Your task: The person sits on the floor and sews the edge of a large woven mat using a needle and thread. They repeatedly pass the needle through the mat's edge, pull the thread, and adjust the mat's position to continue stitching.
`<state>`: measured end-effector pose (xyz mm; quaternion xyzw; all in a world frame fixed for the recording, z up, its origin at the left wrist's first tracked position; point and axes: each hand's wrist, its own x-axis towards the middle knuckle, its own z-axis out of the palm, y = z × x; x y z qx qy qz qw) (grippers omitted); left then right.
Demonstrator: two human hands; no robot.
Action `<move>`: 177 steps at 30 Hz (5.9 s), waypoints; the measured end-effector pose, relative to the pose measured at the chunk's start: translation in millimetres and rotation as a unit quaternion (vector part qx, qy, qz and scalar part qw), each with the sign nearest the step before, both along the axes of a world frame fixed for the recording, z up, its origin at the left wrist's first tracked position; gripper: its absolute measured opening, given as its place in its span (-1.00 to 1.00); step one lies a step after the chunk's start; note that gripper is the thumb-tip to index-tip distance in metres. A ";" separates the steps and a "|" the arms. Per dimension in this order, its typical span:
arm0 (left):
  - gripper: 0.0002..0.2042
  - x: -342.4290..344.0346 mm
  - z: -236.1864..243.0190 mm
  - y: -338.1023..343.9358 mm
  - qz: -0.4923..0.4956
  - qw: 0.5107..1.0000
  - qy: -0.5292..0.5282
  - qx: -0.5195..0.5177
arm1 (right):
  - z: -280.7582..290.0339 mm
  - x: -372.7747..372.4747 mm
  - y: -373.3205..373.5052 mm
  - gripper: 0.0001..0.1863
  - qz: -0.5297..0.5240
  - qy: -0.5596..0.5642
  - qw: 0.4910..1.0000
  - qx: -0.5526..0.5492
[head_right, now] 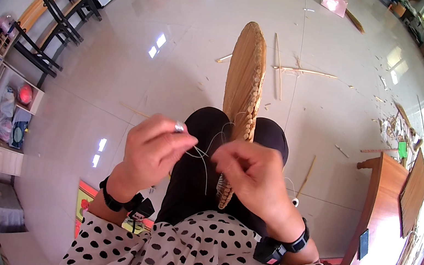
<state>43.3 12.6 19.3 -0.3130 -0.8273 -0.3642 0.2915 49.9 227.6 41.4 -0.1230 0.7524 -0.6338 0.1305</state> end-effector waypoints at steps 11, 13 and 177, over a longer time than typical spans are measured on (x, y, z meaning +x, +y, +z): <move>-0.90 11.4 17.4 4.6 -0.151 0.841 -0.437 0.282 | -23.1 -5.9 -16.1 -0.83 -0.052 0.097 0.988 -0.107; -0.90 11.5 15.9 3.8 -0.147 0.831 -0.462 0.274 | -20.6 -8.4 -17.0 -0.85 -0.028 0.071 0.985 -0.153; -0.85 -49.8 -32.6 30.5 -0.055 0.994 -0.078 0.056 | -55.3 -19.4 -13.0 -0.66 -0.282 0.346 0.860 0.249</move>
